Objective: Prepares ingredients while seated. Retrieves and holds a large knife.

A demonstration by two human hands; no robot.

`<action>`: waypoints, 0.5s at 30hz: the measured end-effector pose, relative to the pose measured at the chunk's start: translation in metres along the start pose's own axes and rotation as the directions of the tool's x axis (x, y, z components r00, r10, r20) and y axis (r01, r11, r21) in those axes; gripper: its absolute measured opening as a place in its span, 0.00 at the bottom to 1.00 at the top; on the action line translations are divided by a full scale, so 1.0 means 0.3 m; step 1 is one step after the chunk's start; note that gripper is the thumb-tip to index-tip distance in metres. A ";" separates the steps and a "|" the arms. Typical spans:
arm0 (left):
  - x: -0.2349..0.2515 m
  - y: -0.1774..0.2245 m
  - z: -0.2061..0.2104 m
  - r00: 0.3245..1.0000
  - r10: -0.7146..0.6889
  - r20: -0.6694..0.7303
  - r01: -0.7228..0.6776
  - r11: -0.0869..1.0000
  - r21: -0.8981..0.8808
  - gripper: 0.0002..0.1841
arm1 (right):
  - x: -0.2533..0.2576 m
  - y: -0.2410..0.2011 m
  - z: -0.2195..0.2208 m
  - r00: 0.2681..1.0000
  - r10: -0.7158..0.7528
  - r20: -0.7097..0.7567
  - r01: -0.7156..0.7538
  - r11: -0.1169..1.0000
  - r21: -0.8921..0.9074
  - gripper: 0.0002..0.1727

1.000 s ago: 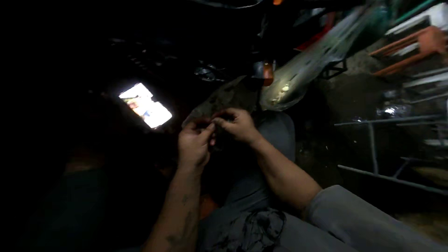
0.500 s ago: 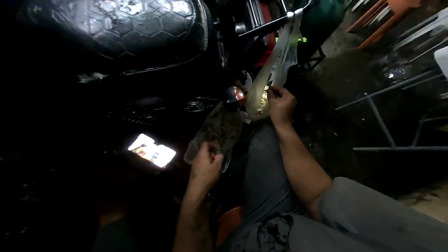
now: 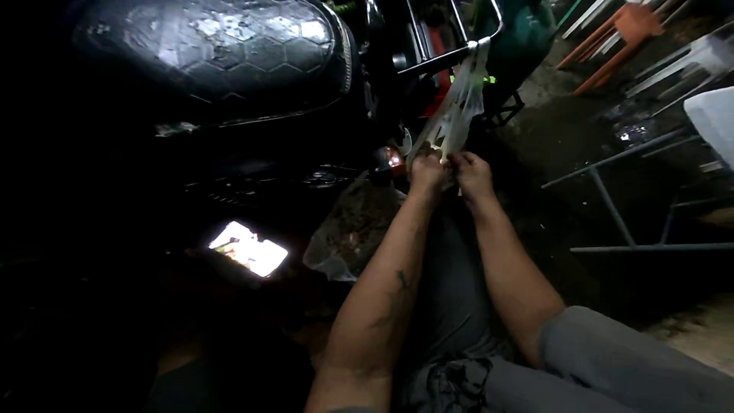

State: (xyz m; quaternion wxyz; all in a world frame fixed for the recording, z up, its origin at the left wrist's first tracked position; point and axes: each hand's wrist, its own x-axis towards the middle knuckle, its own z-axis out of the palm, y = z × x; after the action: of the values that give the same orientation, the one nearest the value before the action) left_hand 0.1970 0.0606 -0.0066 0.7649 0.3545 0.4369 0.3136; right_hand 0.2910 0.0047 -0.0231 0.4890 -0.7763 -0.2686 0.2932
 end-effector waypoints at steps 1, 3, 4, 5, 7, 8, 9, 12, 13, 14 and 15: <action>0.012 -0.003 0.007 1.000 0.017 -0.022 -0.016 0.999 0.028 0.27 | -0.012 0.002 -0.010 0.999 0.036 -0.024 -0.034 0.998 0.062 0.16; 0.022 -0.002 0.002 0.999 0.030 -0.014 -0.029 0.997 0.070 0.29 | -0.037 -0.008 -0.018 0.994 0.110 -0.024 -0.102 0.970 0.219 0.15; 0.022 -0.004 -0.008 0.999 0.031 0.016 -0.033 0.994 0.106 0.30 | -0.052 -0.021 -0.017 0.988 0.156 0.010 -0.150 0.933 0.328 0.16; 0.017 -0.005 -0.023 0.998 0.031 0.061 -0.040 0.987 0.158 0.30 | -0.066 -0.034 -0.014 0.979 0.193 0.064 -0.201 0.878 0.434 0.17; -0.018 -0.007 -0.065 0.988 0.039 0.151 -0.083 0.953 0.292 0.30 | -0.095 -0.059 0.000 0.965 0.205 0.162 -0.261 0.777 0.573 0.22; -0.051 -0.016 -0.090 0.980 0.095 0.173 -0.151 0.924 0.351 0.28 | -0.111 -0.067 0.008 0.963 0.176 0.206 -0.267 0.748 0.608 0.25; -0.091 -0.027 -0.125 0.966 0.175 0.190 -0.237 0.892 0.384 0.25 | -0.126 -0.076 0.019 0.960 0.135 0.244 -0.263 0.729 0.632 0.27; -0.283 -0.069 -0.226 0.906 0.407 0.113 -0.415 0.806 0.422 0.17 | -0.185 -0.070 0.062 0.947 -0.022 0.321 -0.210 0.715 0.667 0.31; -0.341 -0.085 -0.253 0.883 0.466 0.064 -0.446 0.787 0.427 0.16 | -0.209 -0.068 0.085 0.941 -0.065 0.333 -0.185 0.725 0.664 0.31; -0.382 -0.099 -0.278 0.861 0.508 0.022 -0.468 0.775 0.425 0.15 | -0.235 -0.068 0.110 0.931 -0.104 0.351 -0.162 0.744 0.649 0.32; -0.410 -0.113 -0.301 0.840 0.543 -0.014 -0.486 0.763 0.426 0.15 | -0.263 -0.068 0.136 0.915 -0.139 0.380 -0.140 0.773 0.619 0.32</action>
State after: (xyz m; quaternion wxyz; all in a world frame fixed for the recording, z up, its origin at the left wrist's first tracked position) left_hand 0.0704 -0.0310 -0.0127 0.5267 0.5894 0.4291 0.4371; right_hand 0.2050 -0.0187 -0.0035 0.6553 -0.4878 -0.2488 0.5204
